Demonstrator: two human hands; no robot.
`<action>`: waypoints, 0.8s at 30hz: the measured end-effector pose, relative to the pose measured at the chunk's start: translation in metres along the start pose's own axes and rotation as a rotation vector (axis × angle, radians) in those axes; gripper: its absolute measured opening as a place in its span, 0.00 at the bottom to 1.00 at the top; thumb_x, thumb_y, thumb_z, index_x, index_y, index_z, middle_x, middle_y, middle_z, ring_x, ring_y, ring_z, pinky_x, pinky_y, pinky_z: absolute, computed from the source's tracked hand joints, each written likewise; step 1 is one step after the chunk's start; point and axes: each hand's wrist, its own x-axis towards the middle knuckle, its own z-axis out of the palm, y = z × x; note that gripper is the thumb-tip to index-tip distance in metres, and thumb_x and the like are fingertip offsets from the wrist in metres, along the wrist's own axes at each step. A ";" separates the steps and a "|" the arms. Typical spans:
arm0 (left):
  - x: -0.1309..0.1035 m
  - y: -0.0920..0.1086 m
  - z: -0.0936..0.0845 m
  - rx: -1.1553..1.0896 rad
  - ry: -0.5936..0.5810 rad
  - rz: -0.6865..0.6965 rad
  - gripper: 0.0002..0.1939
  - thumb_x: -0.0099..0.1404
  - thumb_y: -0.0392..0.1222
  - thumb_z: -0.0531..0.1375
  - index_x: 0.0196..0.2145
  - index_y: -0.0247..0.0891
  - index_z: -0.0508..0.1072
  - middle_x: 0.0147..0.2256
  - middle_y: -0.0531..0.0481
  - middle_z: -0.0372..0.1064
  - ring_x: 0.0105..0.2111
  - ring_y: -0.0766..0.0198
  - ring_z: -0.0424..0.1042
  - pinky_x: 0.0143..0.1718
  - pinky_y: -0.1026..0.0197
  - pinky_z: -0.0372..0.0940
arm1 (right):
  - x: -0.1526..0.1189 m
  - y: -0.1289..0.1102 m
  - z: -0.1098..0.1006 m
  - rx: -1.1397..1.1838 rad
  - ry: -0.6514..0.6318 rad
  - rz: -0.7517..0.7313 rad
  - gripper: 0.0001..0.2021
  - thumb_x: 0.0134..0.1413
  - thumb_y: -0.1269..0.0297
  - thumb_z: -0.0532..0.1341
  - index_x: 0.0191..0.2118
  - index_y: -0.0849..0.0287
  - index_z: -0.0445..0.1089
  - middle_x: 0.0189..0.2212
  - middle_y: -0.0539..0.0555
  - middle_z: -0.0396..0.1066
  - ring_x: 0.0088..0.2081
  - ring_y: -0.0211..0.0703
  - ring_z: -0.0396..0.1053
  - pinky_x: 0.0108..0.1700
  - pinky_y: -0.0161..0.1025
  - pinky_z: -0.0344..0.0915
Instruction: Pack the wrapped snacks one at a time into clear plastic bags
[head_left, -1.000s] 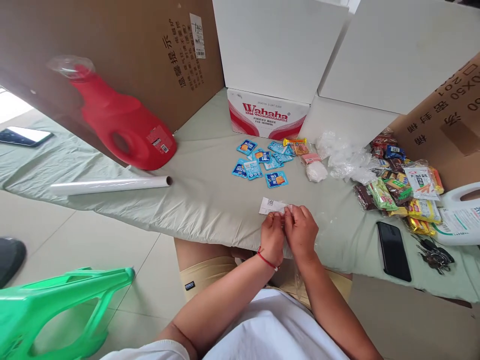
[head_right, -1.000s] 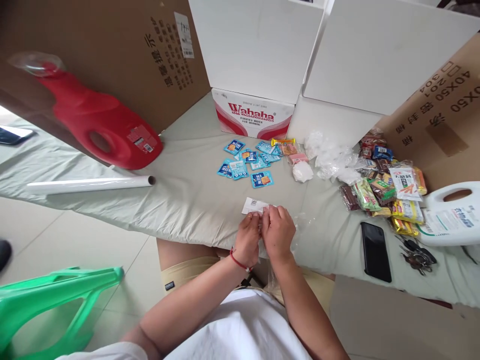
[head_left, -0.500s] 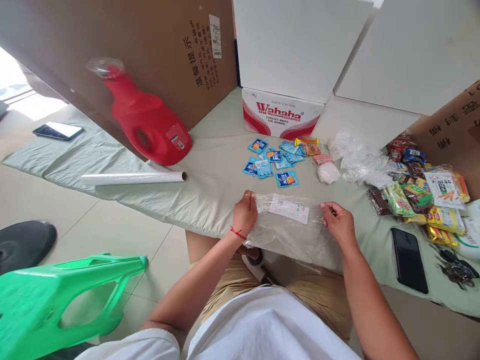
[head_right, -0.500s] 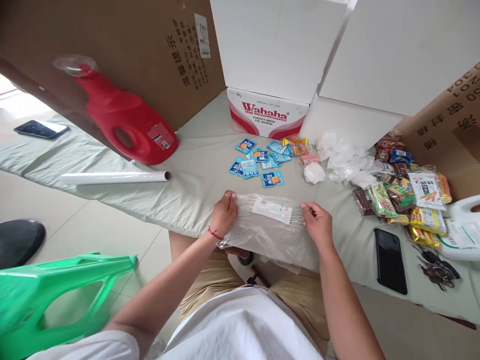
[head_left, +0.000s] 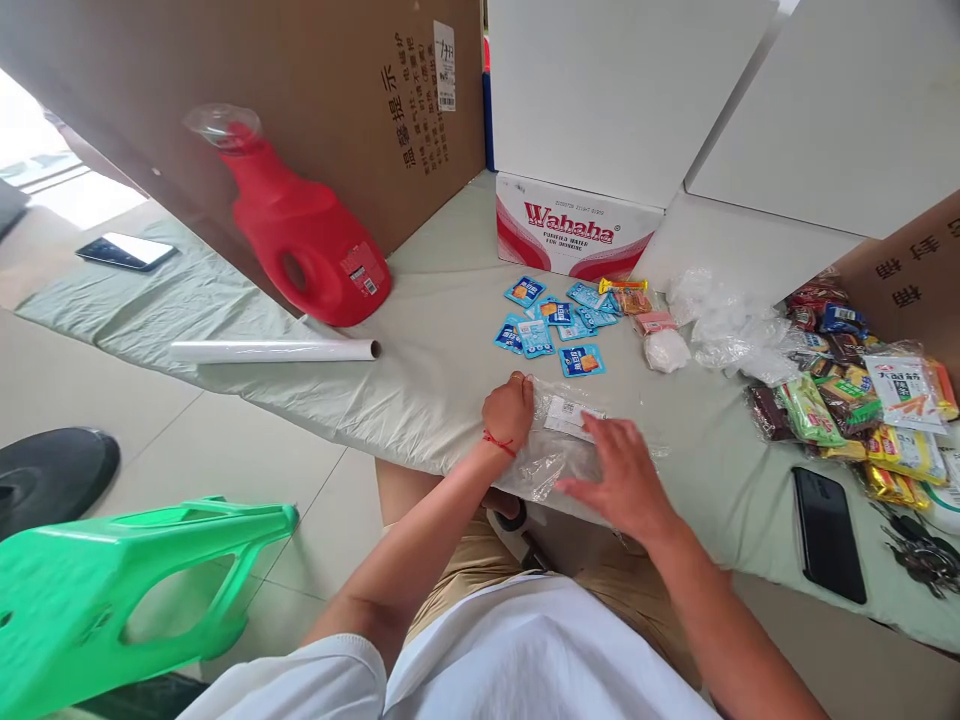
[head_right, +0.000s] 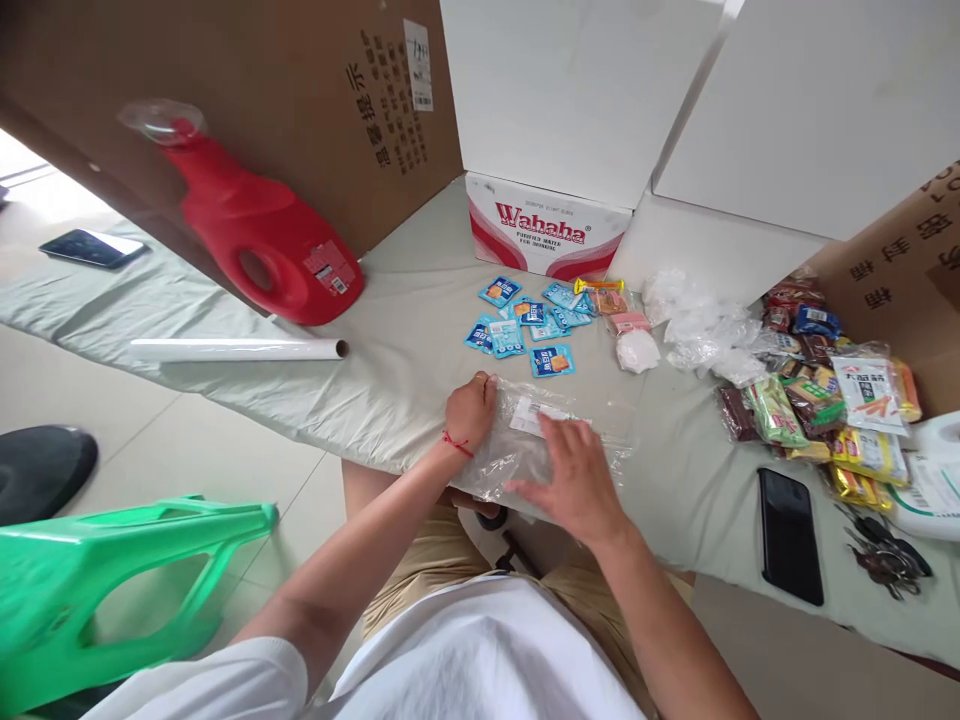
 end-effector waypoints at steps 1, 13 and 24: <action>0.001 -0.001 0.001 -0.004 0.006 0.007 0.20 0.79 0.49 0.41 0.48 0.40 0.70 0.39 0.41 0.79 0.42 0.51 0.78 0.38 0.57 0.60 | -0.004 -0.010 0.007 -0.017 -0.061 -0.017 0.25 0.65 0.59 0.62 0.64 0.62 0.64 0.46 0.61 0.74 0.47 0.56 0.65 0.49 0.51 0.65; 0.018 -0.010 -0.001 -0.150 -0.008 0.045 0.19 0.77 0.48 0.46 0.37 0.40 0.72 0.36 0.42 0.77 0.39 0.53 0.76 0.36 0.58 0.56 | -0.066 -0.039 0.027 0.063 -0.017 -0.220 0.09 0.65 0.76 0.60 0.47 0.60 0.74 0.38 0.56 0.74 0.37 0.45 0.65 0.41 0.44 0.64; 0.019 -0.011 -0.002 -0.230 -0.034 0.079 0.19 0.76 0.50 0.48 0.30 0.41 0.69 0.30 0.45 0.74 0.35 0.55 0.74 0.35 0.58 0.58 | -0.004 -0.056 0.016 0.049 0.016 0.082 0.08 0.66 0.69 0.58 0.41 0.57 0.76 0.41 0.58 0.76 0.45 0.51 0.70 0.47 0.46 0.69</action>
